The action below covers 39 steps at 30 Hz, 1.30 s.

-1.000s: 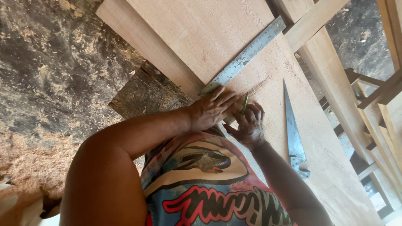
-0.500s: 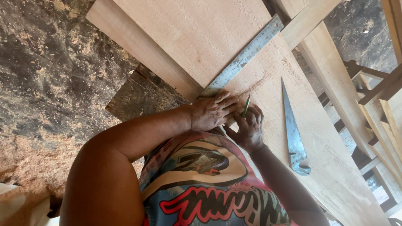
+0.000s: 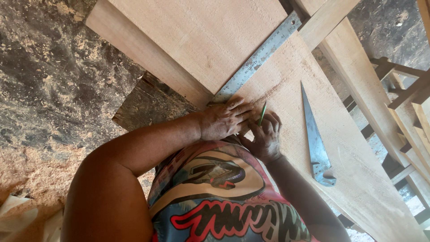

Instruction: The person measures a long wooden plank using a tape measure and marks it with a pencil. They then use a metal square to draw straight lines across the plank. Finally, the person uses a hand saw to cut the wood along the marked lines.

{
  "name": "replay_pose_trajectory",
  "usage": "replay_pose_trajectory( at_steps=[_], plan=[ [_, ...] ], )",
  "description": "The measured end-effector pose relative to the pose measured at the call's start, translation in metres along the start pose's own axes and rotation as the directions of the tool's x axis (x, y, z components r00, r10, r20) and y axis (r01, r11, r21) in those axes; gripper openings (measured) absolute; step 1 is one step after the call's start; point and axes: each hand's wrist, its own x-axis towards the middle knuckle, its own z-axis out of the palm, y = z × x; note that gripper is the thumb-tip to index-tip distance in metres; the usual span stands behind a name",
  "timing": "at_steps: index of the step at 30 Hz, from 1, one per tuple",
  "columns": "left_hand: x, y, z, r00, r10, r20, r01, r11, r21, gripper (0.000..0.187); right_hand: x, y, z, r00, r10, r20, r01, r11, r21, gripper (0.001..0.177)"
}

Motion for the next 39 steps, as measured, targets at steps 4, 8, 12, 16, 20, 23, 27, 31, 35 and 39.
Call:
replay_pose_trajectory(
  at_steps=[4,8,12,16,20,23,27,31,35,39],
  plan=[
    [0.002,0.0,0.002,1.0,0.0,0.023,0.001,1.0,-0.031,0.06,0.002,0.0,-0.001,1.0,-0.001,0.011,0.001,1.0,0.003,0.057],
    [0.005,-0.002,-0.002,0.998,0.008,0.06,-0.005,0.999,-0.054,0.061,-0.001,0.004,-0.002,0.999,-0.002,0.048,0.001,1.0,0.018,0.056],
    [0.003,-0.006,-0.008,0.975,0.044,0.22,-0.03,0.997,-0.069,0.062,-0.009,0.022,-0.013,0.985,-0.036,0.167,0.012,0.99,0.14,0.062],
    [0.005,-0.007,-0.002,0.993,0.029,0.115,-0.012,0.988,-0.152,0.063,-0.004,0.032,-0.039,0.963,0.168,0.212,-0.224,0.935,0.274,0.037],
    [0.003,-0.008,-0.001,0.994,0.029,0.105,-0.006,0.977,-0.214,0.059,0.047,0.038,-0.072,0.962,0.203,0.181,-0.264,0.862,0.432,0.022],
    [0.002,-0.008,-0.003,0.995,0.042,0.09,-0.026,0.983,-0.181,0.058,0.097,0.041,-0.059,0.967,0.088,0.24,-0.238,0.652,0.72,0.023],
    [0.001,-0.009,-0.002,0.999,0.034,0.042,-0.026,0.985,-0.173,0.056,0.143,0.041,-0.026,0.955,-0.047,0.293,-0.228,0.514,0.827,0.022],
    [0.004,-0.01,-0.001,0.996,0.046,0.072,-0.032,0.983,-0.183,0.058,0.173,0.039,-0.006,0.803,0.046,0.594,-0.527,0.52,0.672,0.026],
    [0.006,-0.01,-0.002,0.996,0.063,0.059,-0.052,0.984,-0.171,0.062,0.192,0.023,-0.001,0.639,0.154,0.754,-0.662,0.609,0.437,0.025],
    [0.006,-0.013,-0.005,0.994,0.067,0.092,-0.041,0.966,-0.254,0.061,0.201,0.012,-0.005,0.571,0.188,0.799,-0.693,0.633,0.346,0.024]
  ],
)
